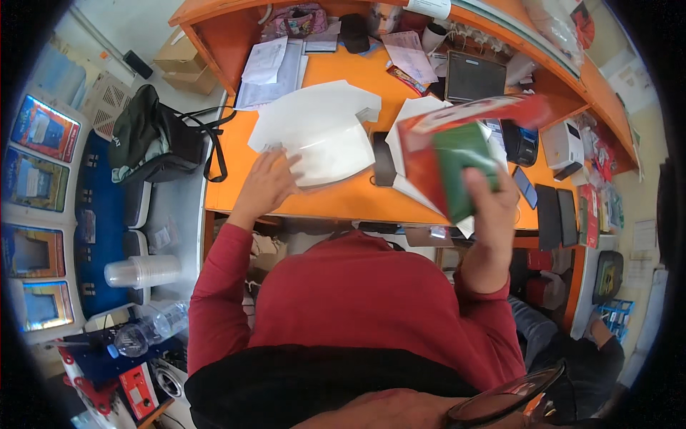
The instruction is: The person assembles cardboard takeout boxes by hand at a counter, inserts small green leaflets, and places snack items inside the completed boxes.
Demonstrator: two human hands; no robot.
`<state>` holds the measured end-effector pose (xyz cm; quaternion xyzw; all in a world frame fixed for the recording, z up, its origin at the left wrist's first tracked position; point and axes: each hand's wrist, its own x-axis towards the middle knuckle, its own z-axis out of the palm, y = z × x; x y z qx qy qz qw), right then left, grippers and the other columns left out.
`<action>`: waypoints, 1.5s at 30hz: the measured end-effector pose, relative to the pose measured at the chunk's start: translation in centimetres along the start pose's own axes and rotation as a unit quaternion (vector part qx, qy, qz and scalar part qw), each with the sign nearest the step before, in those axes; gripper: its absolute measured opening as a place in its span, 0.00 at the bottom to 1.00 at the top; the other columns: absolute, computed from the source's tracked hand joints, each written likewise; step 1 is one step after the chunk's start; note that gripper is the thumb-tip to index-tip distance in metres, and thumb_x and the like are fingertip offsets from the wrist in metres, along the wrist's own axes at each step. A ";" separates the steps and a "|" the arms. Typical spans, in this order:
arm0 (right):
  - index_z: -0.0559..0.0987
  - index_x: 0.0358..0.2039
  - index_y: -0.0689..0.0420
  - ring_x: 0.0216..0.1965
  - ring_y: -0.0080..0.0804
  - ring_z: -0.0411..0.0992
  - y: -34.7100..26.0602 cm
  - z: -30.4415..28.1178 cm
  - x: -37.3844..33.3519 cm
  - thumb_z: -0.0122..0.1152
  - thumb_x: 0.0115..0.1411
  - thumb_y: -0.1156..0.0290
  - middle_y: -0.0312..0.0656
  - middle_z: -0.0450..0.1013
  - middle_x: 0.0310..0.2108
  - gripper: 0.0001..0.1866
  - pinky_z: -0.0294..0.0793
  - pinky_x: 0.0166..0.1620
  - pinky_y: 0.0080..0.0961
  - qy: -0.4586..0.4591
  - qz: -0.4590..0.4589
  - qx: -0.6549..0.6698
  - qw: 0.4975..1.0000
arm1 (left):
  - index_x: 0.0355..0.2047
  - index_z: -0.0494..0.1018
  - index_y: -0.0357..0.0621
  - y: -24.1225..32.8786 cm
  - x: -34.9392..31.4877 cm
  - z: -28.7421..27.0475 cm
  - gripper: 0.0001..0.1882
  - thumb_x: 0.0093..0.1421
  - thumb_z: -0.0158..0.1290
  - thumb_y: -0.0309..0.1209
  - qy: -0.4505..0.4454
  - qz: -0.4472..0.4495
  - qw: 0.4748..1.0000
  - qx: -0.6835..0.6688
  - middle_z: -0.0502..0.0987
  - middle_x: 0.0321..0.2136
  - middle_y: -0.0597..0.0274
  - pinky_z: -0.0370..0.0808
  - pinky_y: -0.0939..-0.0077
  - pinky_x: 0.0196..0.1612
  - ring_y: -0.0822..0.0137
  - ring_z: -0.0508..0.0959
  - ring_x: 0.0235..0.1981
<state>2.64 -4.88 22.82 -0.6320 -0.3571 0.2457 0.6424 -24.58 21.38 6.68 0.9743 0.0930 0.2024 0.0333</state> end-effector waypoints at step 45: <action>0.80 0.39 0.58 0.39 0.50 0.76 14.7 21.8 2.3 0.48 0.61 0.50 0.49 0.77 0.37 0.24 0.74 0.41 0.45 -0.287 -0.035 -0.443 0.848 | 0.35 0.75 0.45 1.4 -3.2 10.2 0.15 0.44 0.63 0.24 0.227 -0.063 0.963 -0.135 0.76 0.31 0.64 0.66 0.61 0.41 0.55 0.74 0.35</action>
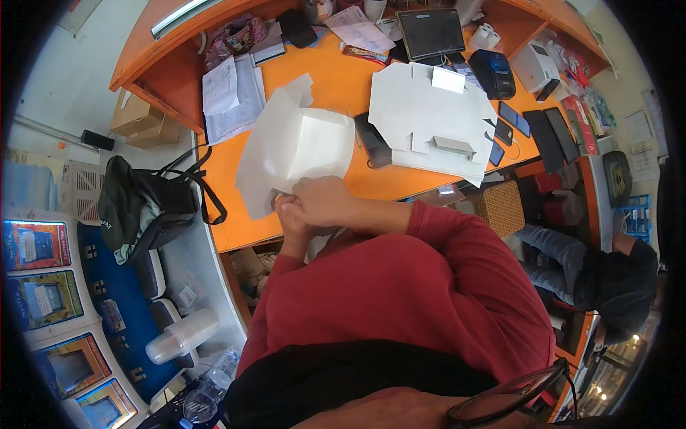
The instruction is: The person assembles cardboard takeout boxes by hand at a counter, inserts small green leaflets, and places snack items inside the completed boxes.
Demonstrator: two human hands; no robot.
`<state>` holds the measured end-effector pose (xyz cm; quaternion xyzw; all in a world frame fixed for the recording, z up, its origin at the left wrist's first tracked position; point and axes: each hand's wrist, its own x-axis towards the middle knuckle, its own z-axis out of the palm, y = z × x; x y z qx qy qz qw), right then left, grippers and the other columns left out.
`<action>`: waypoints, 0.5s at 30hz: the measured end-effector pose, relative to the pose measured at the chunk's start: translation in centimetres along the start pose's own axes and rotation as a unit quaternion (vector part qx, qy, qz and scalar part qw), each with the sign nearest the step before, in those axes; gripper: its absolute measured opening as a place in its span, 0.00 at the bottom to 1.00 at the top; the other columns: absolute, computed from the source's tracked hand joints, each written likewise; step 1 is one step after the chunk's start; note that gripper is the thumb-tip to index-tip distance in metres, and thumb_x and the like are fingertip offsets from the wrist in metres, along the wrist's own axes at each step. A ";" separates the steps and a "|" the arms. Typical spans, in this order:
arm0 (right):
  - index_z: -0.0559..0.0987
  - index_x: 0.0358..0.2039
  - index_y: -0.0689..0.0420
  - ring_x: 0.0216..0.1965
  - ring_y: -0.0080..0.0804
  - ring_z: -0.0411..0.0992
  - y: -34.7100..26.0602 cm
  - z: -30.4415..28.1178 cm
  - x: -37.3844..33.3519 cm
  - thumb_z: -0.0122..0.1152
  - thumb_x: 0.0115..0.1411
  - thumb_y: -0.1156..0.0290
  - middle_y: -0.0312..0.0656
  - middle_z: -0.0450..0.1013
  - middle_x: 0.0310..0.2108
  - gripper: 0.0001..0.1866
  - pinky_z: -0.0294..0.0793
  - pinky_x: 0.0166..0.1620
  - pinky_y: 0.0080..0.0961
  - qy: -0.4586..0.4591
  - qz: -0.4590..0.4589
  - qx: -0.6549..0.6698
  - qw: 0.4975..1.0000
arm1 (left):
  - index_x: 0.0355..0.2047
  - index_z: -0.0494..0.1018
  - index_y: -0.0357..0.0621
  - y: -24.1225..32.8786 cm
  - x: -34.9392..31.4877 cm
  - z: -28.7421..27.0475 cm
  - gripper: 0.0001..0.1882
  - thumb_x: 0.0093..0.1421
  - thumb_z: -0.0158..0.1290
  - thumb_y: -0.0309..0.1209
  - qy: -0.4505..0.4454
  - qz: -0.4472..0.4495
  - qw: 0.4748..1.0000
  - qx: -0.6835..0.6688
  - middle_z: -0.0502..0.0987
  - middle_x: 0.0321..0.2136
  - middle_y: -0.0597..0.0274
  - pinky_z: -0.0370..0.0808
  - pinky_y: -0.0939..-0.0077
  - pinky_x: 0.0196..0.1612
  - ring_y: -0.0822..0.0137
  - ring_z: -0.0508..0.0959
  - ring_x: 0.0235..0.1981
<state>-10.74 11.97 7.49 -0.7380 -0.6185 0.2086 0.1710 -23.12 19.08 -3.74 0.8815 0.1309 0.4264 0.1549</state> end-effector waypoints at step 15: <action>0.74 0.54 0.53 0.53 0.45 0.71 26.7 -10.6 -12.1 0.67 0.51 0.64 0.45 0.73 0.53 0.28 0.71 0.52 0.40 0.003 0.232 -0.240 0.943 | 0.37 0.72 0.48 -1.8 2.2 -3.3 0.22 0.42 0.71 0.27 0.097 -0.010 0.987 0.129 0.72 0.35 0.62 0.67 0.53 0.53 0.56 0.72 0.38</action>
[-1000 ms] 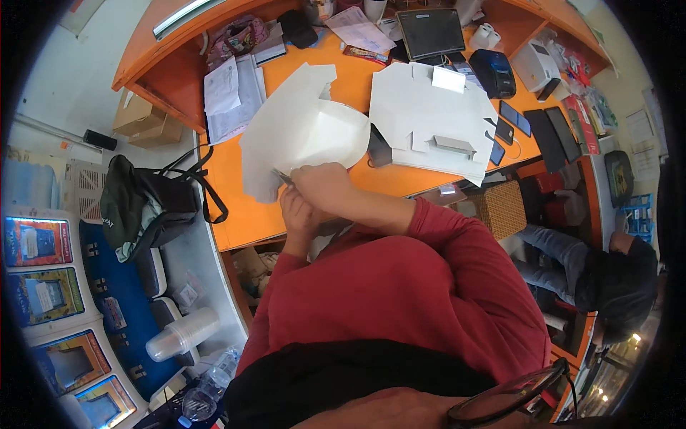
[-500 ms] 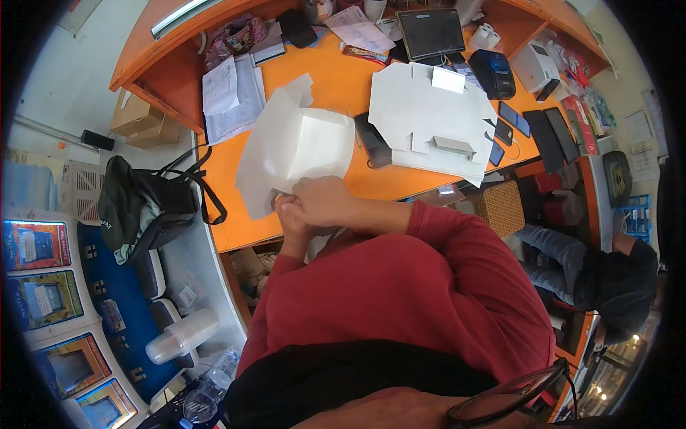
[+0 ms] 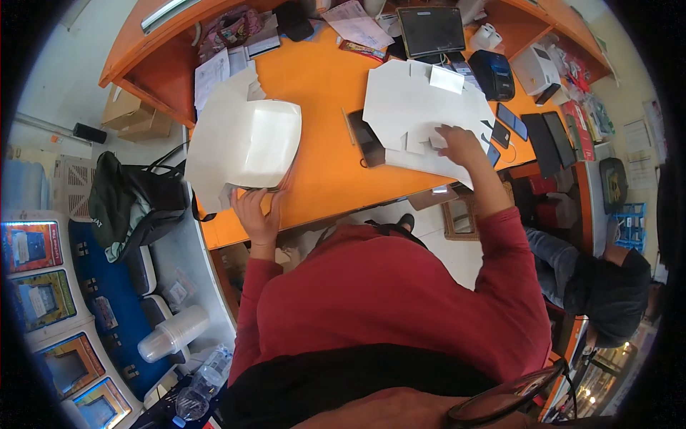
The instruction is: The person assembles cardboard takeout boxes by hand at a counter, inserts small green leaflets, and places snack items inside the completed boxes.
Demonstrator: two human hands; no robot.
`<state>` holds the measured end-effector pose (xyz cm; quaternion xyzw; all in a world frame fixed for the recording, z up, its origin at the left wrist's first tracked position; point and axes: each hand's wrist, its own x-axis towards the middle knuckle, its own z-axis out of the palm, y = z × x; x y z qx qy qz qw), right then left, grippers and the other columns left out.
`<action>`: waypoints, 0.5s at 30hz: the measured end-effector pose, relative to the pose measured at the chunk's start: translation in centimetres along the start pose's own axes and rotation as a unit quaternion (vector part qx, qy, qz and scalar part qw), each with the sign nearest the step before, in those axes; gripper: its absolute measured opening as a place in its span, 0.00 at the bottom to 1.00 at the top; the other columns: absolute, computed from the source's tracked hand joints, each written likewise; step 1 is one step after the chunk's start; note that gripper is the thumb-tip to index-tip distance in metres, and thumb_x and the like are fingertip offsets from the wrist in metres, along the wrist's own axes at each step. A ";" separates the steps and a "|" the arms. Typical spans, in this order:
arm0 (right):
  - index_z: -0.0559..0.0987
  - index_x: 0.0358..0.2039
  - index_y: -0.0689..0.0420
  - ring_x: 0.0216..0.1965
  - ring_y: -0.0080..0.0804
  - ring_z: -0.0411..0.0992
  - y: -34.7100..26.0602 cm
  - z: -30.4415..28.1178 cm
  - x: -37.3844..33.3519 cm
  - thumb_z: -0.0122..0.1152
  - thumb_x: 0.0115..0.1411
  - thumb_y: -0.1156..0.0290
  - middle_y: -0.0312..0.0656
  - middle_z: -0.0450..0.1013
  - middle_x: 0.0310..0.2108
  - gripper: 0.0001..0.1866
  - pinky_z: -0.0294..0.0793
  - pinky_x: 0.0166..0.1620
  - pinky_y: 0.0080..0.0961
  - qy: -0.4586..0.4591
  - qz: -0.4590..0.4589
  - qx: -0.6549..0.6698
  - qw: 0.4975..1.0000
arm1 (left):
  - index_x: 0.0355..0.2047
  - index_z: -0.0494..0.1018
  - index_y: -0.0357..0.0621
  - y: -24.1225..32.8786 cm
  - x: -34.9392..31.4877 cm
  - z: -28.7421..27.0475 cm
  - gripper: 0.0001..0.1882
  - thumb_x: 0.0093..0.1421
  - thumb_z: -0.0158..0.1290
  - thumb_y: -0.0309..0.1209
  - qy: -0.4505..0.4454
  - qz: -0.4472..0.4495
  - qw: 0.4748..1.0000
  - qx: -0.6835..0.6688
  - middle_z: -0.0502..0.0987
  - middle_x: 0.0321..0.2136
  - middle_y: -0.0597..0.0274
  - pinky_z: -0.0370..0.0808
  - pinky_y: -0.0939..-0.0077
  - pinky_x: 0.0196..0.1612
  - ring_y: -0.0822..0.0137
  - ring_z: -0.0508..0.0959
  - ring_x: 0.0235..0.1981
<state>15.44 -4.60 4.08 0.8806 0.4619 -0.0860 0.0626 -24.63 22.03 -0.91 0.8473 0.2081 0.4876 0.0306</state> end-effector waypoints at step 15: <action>0.79 0.43 0.50 0.37 0.44 0.76 -1.5 -4.2 -3.6 0.57 0.55 0.74 0.44 0.77 0.35 0.14 0.76 0.40 0.37 0.158 -0.134 0.147 0.967 | 0.46 0.73 0.44 16.7 11.1 7.3 0.20 0.52 0.63 0.28 -0.219 0.042 0.927 -0.302 0.76 0.41 0.54 0.75 0.62 0.43 0.52 0.76 0.42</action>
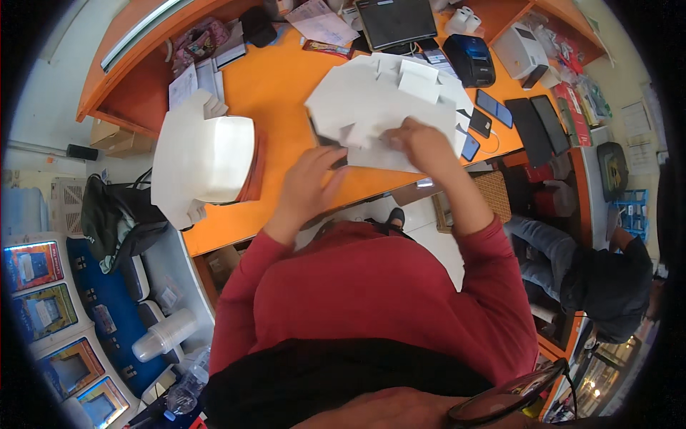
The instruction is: The person assembles cardboard takeout boxes by hand at a counter, inserts small green leaflets, and places snack items inside the completed boxes.
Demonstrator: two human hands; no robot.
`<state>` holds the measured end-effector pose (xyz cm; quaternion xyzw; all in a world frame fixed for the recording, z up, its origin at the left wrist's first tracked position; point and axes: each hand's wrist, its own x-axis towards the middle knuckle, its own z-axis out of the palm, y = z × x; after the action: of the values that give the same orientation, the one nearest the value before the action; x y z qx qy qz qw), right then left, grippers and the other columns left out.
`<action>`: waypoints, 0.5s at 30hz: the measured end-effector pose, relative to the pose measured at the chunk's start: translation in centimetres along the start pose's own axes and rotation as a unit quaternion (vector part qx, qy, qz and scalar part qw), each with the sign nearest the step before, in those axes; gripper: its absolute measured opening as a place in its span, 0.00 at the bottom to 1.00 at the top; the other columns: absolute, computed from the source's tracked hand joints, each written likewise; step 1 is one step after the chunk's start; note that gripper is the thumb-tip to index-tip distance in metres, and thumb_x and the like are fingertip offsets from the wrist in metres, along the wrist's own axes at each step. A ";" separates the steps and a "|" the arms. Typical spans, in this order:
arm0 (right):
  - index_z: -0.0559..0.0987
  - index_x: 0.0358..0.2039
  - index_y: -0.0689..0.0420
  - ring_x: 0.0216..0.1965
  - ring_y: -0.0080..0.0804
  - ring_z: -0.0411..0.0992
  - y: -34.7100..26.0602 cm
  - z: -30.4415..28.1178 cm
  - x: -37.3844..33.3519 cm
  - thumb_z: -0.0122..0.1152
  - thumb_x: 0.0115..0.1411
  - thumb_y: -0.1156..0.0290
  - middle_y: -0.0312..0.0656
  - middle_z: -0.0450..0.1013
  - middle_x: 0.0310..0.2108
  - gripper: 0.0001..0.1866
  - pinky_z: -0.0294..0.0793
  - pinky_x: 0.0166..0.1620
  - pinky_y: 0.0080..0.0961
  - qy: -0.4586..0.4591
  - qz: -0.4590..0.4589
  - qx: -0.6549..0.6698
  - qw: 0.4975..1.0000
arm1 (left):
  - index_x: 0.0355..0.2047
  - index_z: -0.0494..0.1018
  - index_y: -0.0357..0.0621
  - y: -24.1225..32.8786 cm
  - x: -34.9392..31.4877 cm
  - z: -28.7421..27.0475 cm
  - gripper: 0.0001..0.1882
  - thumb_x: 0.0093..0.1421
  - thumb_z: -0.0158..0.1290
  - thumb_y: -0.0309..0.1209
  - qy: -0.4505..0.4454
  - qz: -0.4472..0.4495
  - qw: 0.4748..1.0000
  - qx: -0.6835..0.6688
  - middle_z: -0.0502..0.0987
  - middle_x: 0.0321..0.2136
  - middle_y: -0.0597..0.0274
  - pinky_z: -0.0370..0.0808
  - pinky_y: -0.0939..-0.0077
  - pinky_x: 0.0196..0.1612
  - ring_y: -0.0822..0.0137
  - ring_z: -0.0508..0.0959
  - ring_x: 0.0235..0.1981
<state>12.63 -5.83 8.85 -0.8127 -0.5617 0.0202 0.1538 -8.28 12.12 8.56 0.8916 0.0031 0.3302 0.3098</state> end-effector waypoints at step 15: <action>0.78 0.29 0.52 0.38 0.31 0.74 5.6 -3.4 -5.1 0.62 0.55 0.46 0.34 0.77 0.29 0.20 0.52 0.60 0.44 0.273 -0.082 0.480 0.829 | 0.35 0.75 0.42 3.4 5.0 10.0 0.07 0.63 0.56 0.32 0.101 -0.487 0.669 -0.553 0.76 0.27 0.70 0.65 0.84 0.24 0.81 0.71 0.25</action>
<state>16.49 -13.10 9.83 -0.5595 -0.4809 0.0518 0.6730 0.88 4.93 7.54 0.3901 0.2850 0.1621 0.8604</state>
